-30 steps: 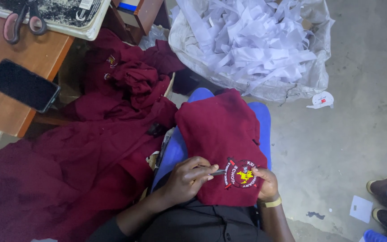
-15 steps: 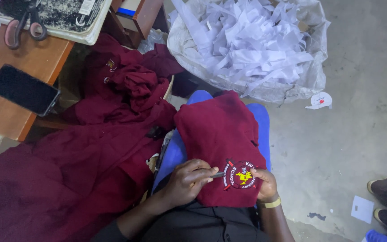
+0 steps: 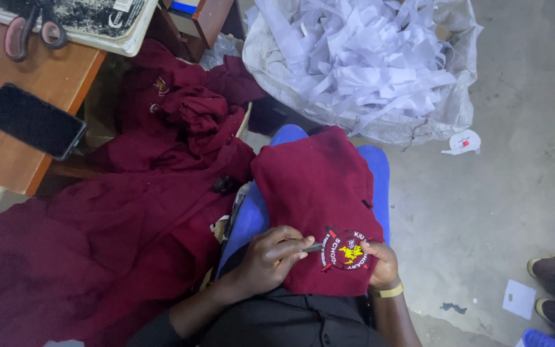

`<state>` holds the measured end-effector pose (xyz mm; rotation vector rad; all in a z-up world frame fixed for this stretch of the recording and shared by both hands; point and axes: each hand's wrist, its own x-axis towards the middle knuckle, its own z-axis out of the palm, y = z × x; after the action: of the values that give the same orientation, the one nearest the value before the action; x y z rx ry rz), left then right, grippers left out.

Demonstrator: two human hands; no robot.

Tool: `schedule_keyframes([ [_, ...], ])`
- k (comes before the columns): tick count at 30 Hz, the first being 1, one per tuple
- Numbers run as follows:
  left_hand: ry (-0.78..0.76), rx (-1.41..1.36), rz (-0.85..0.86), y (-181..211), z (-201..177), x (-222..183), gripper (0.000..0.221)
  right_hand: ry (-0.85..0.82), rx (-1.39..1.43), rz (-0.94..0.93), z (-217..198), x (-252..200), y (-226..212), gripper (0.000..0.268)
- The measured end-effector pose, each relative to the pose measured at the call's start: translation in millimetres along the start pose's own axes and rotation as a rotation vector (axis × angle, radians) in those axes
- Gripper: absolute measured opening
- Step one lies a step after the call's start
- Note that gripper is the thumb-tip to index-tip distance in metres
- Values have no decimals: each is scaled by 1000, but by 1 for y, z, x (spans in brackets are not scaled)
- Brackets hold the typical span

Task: Trimming loose threads and excess backing material from embroidered logos on maroon school uniforms using scissors.

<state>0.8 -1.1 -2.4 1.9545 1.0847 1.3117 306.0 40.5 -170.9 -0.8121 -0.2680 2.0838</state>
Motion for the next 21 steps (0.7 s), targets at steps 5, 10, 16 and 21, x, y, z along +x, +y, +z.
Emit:
schedule_keyframes([
  [5, 2, 43, 27, 4, 0, 4, 28, -19, -30, 10, -5, -1, -1, 54],
  [10, -32, 3, -46, 9, -8, 1, 40, 29, -23, 18, -16, 2, -2, 52],
  [16, -104, 36, -84, 18, -13, 1, 35, 60, -48, 93, -20, 4, -3, 47],
  [21, -107, 26, -102, 14, -10, -3, 37, 59, -71, 64, -11, 3, -6, 45],
])
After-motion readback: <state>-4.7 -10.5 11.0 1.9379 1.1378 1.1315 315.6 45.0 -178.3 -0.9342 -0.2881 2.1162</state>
